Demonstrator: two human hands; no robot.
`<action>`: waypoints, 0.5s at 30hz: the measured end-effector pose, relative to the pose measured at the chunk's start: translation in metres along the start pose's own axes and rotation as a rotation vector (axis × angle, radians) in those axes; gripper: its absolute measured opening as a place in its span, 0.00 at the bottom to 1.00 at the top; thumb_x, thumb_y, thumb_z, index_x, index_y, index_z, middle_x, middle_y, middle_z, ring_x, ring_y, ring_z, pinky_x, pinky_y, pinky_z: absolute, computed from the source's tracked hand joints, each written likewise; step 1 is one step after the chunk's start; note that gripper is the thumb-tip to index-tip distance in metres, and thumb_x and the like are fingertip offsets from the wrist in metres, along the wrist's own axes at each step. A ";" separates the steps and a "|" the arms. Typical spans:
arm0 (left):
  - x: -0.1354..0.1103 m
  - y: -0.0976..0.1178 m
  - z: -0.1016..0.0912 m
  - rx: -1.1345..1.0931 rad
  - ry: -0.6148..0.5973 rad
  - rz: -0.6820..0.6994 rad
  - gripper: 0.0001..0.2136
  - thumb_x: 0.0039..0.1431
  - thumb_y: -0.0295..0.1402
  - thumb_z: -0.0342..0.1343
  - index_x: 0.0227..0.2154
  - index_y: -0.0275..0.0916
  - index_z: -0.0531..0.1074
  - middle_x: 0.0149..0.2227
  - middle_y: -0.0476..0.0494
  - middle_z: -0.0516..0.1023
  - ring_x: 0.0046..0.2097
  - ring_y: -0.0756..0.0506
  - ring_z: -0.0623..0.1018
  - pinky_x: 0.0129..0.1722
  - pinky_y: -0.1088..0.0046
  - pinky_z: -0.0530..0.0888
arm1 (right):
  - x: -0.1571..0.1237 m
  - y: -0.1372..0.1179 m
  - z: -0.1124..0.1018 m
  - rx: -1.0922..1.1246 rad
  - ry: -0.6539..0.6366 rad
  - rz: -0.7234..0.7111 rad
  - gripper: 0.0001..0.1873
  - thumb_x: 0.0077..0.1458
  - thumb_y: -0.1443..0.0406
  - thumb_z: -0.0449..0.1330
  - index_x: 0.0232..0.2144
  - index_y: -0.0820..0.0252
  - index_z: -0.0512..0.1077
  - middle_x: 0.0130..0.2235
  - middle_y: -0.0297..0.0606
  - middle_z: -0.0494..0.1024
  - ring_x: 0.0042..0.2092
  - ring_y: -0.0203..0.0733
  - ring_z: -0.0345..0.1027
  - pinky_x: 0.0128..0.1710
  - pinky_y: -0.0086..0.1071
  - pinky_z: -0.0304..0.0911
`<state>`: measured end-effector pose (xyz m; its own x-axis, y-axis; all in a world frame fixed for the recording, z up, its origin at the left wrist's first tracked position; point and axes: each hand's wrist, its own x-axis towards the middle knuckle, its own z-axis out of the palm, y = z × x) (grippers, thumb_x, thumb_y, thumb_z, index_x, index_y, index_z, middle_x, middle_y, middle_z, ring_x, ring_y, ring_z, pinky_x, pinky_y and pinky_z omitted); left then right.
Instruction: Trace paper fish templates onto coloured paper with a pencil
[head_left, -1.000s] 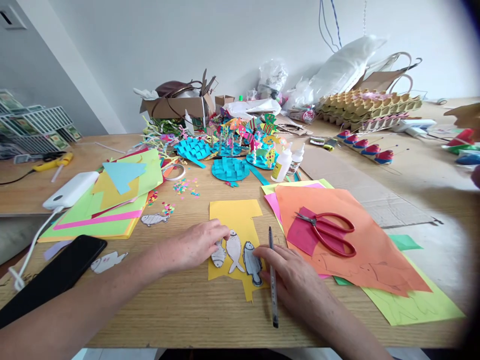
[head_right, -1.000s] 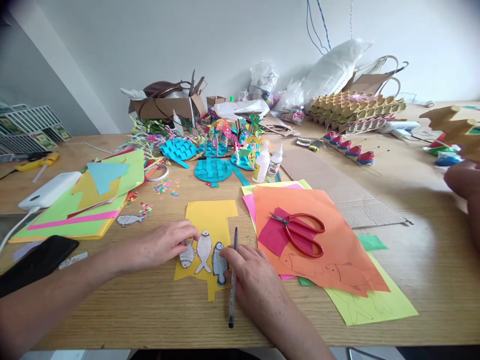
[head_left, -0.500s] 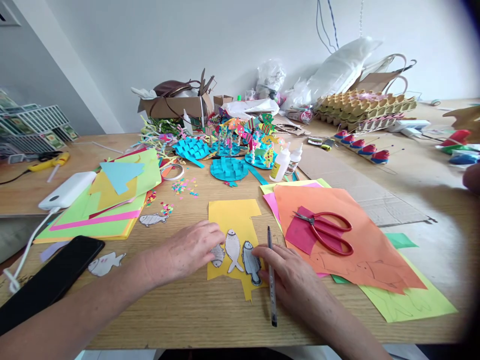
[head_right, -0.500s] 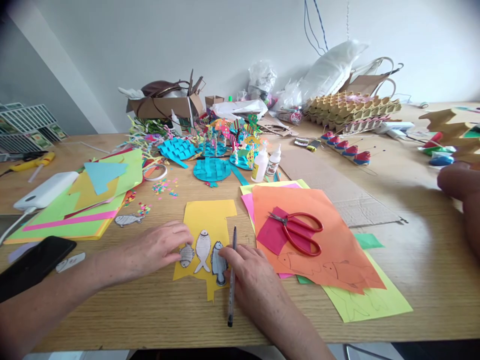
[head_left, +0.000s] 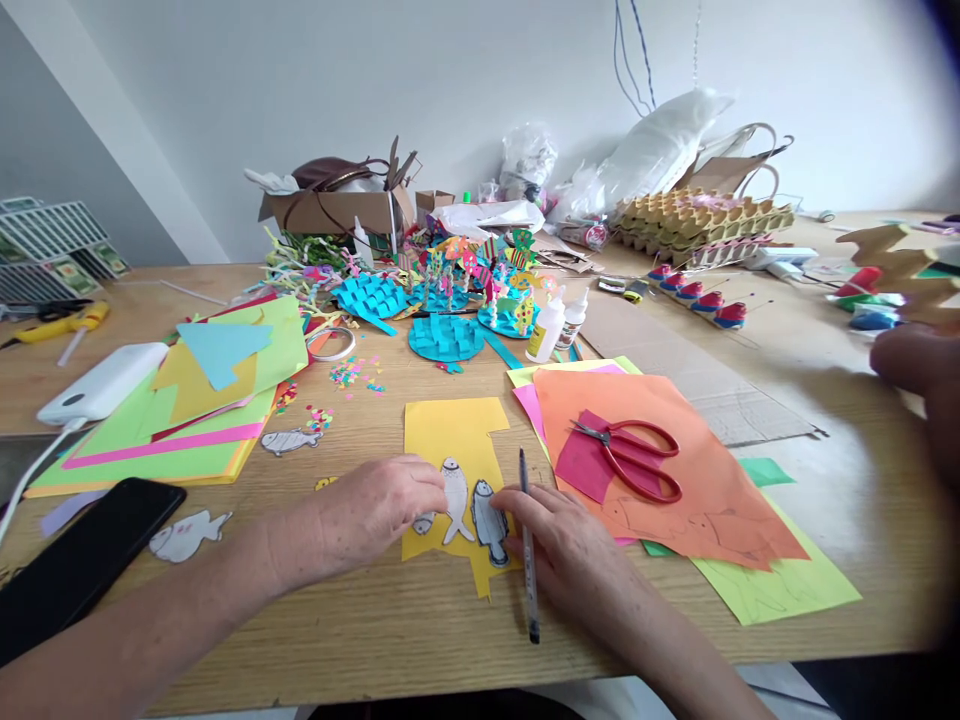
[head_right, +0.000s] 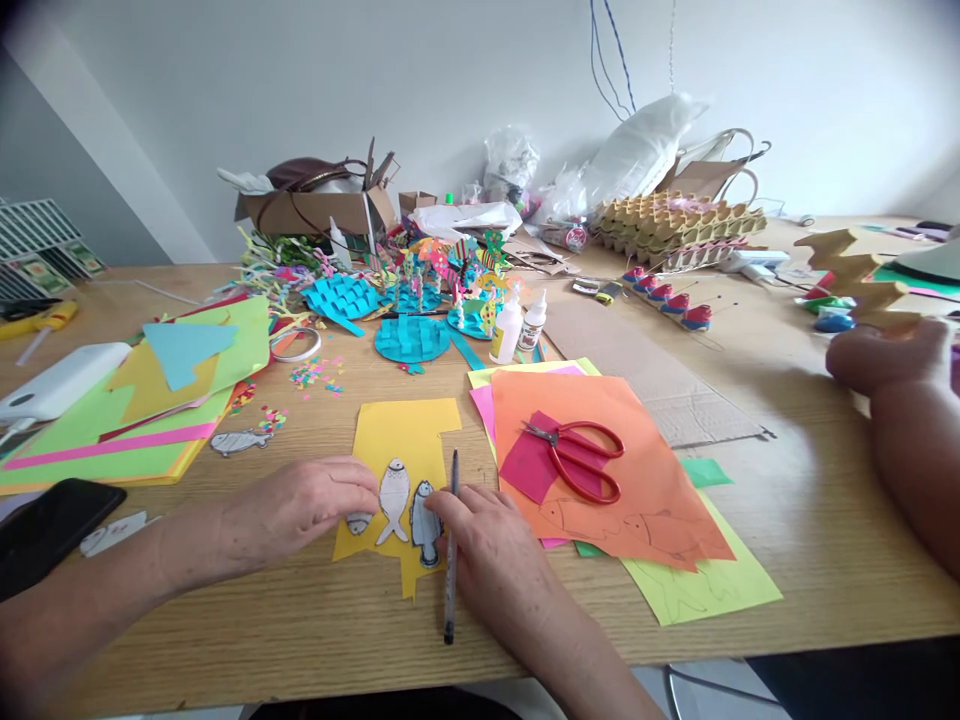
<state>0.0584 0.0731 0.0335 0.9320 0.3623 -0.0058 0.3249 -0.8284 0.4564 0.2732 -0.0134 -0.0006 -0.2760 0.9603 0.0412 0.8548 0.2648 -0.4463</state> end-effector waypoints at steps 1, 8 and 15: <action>0.001 0.000 0.001 -0.016 0.001 0.023 0.15 0.62 0.20 0.42 0.37 0.40 0.73 0.41 0.46 0.76 0.43 0.47 0.74 0.44 0.72 0.70 | 0.000 0.000 0.000 0.001 -0.004 0.004 0.15 0.51 0.76 0.55 0.40 0.59 0.71 0.36 0.38 0.76 0.39 0.43 0.69 0.37 0.32 0.62; -0.006 -0.012 0.007 0.019 -0.007 -0.003 0.16 0.62 0.19 0.40 0.38 0.40 0.73 0.42 0.45 0.75 0.43 0.47 0.74 0.43 0.73 0.70 | 0.000 0.002 0.002 0.007 -0.008 0.011 0.16 0.52 0.76 0.56 0.42 0.58 0.70 0.37 0.38 0.75 0.41 0.44 0.69 0.39 0.32 0.61; -0.012 -0.014 0.002 0.126 0.019 -0.074 0.08 0.62 0.23 0.48 0.38 0.38 0.71 0.39 0.45 0.74 0.42 0.45 0.72 0.41 0.71 0.69 | -0.001 0.001 0.002 -0.003 0.022 -0.013 0.16 0.52 0.76 0.54 0.41 0.58 0.71 0.36 0.38 0.75 0.39 0.42 0.69 0.36 0.31 0.61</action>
<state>0.0426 0.0793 0.0256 0.9018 0.4317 -0.0182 0.4117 -0.8457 0.3396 0.2737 -0.0141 -0.0031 -0.2775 0.9584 0.0664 0.8524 0.2775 -0.4431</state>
